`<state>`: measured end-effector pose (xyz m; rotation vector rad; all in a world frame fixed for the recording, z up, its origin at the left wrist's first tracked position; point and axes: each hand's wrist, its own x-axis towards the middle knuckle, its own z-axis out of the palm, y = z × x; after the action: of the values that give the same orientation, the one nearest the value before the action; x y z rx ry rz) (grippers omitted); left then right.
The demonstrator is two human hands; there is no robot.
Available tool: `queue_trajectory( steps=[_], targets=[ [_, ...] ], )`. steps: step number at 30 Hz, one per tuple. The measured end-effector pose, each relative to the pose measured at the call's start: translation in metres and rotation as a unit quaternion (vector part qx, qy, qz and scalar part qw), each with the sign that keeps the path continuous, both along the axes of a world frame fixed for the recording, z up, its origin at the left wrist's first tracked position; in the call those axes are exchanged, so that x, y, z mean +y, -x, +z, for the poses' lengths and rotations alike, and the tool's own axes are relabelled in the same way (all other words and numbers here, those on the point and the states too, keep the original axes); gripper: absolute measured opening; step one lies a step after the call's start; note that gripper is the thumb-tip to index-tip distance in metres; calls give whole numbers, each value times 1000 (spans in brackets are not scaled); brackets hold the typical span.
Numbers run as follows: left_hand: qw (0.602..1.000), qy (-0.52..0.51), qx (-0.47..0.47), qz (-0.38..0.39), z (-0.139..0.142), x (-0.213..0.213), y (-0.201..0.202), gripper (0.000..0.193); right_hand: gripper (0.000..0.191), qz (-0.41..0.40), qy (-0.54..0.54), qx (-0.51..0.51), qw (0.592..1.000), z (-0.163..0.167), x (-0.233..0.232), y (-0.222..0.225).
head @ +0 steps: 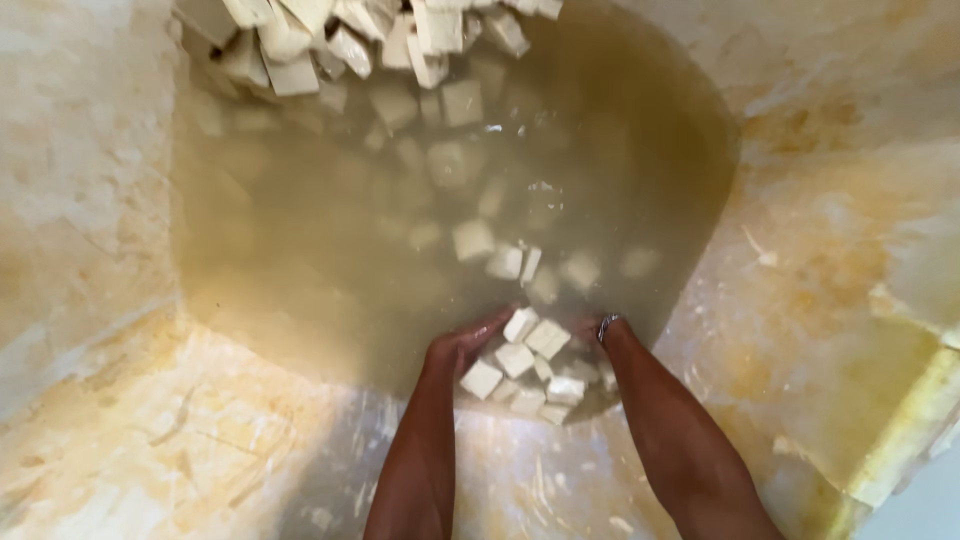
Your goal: The person sits on the floor and transfers tofu cubes by hand from a large water-filled bin into a white plastic crate, arranging the cubes in neat rows and pressing them into place. They repeatedly scoop handfuls of tofu from the water bin and fill gaps in the crate.
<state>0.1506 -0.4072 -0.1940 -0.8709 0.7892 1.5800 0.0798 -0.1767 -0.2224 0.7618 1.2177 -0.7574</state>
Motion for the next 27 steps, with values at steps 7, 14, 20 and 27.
queue_trajectory(
  steps=[7, 14, 20, 27],
  targets=[
    [999, -34, -25, -13, 9, -13, 11, 74, 50, -100, 34, -68, 992, 1, -6, -20],
    [999, 42, -17, -10, 31, -27, 12, 71, 54, -284, 130, -150, 938, 18, -49, -43],
    [956, 235, 82, -151, 93, -51, 14, 62, 71, -310, 166, -162, 922, 89, -108, -54],
    [782, 404, 284, -380, 204, -59, 39, 63, 68, -453, 330, -88, 824, 187, -134, -68]
  ],
)
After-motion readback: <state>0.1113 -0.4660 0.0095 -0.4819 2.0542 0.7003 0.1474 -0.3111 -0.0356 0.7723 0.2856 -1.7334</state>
